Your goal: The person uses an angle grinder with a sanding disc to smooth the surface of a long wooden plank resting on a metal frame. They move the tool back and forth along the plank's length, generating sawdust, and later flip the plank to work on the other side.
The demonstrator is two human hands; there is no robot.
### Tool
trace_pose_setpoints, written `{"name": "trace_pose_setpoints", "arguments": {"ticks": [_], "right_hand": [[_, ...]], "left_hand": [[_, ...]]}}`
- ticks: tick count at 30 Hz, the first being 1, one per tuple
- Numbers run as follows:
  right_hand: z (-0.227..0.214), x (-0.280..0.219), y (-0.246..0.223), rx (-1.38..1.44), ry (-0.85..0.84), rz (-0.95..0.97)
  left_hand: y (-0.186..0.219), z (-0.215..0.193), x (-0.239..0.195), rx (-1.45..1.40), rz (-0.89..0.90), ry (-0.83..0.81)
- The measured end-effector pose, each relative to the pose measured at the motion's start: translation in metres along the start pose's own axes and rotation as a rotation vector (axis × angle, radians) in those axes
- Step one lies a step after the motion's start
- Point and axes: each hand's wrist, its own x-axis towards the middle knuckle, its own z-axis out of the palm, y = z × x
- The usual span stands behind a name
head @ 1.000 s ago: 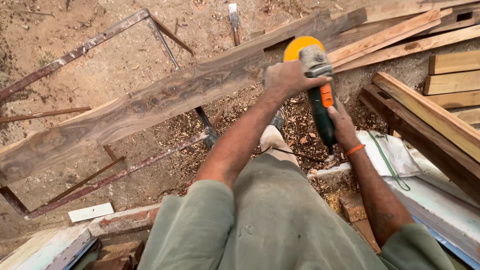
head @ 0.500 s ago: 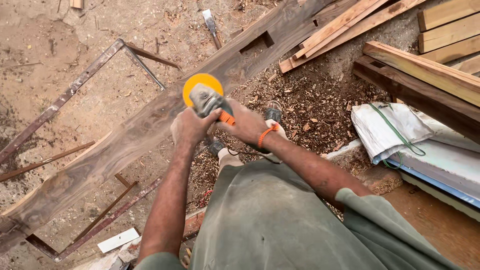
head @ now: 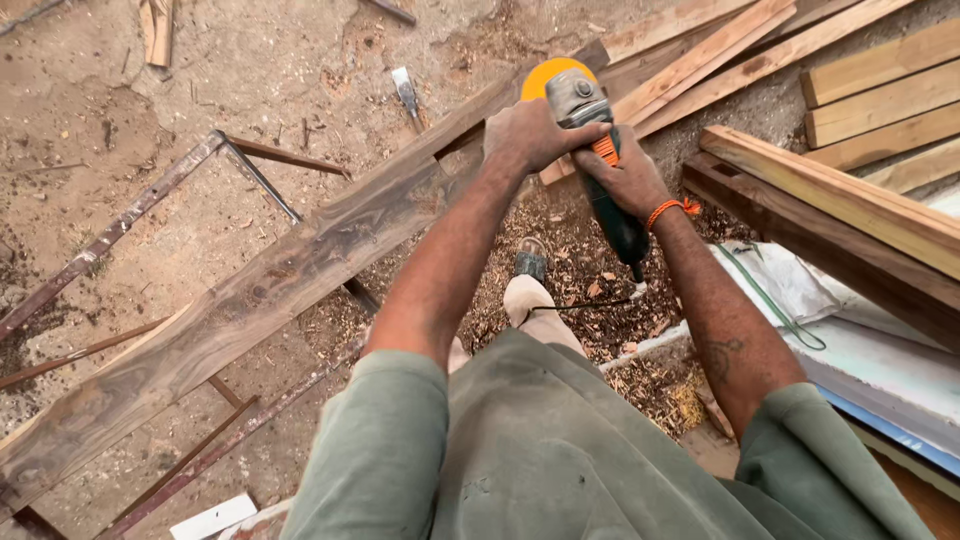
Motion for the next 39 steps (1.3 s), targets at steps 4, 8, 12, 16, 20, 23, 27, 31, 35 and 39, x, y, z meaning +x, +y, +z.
{"name": "trace_pose_setpoints", "arguments": {"ticks": [4, 8, 12, 16, 20, 23, 27, 31, 35, 39], "right_hand": [[-0.008, 0.031, 0.003, 0.087, 0.053, -0.152], [0.016, 0.053, -0.009, 0.03, 0.035, -0.281], [0.053, 0.049, -0.044, -0.05, -0.034, -0.203], [0.089, 0.024, -0.079, -0.104, -0.097, -0.129], [0.132, 0.001, -0.095, -0.108, -0.121, -0.291], [0.17, -0.02, -0.112, -0.245, -0.138, -0.297], [0.22, -0.052, -0.133, -0.338, -0.295, -0.255], [0.263, -0.079, -0.146, -0.303, -0.396, -0.42], [0.239, -0.065, -0.134, -0.293, -0.459, -0.297], [0.147, -0.019, -0.086, -0.284, -0.215, -0.291]], "left_hand": [[0.005, -0.012, 0.023, 0.01, 0.043, 0.089], [-0.027, -0.029, 0.023, 0.02, 0.008, 0.106], [-0.073, -0.045, -0.003, -0.055, -0.043, 0.095], [-0.105, -0.06, -0.049, -0.182, -0.127, 0.103], [-0.14, -0.072, -0.101, -0.089, -0.208, 0.125], [-0.173, -0.066, -0.144, -0.09, -0.301, 0.106], [-0.233, -0.054, -0.193, -0.087, -0.499, 0.053], [-0.27, -0.045, -0.253, -0.181, -0.438, 0.239], [-0.239, -0.05, -0.223, -0.177, -0.497, 0.194], [-0.153, -0.054, -0.131, -0.076, -0.244, 0.066]]}}
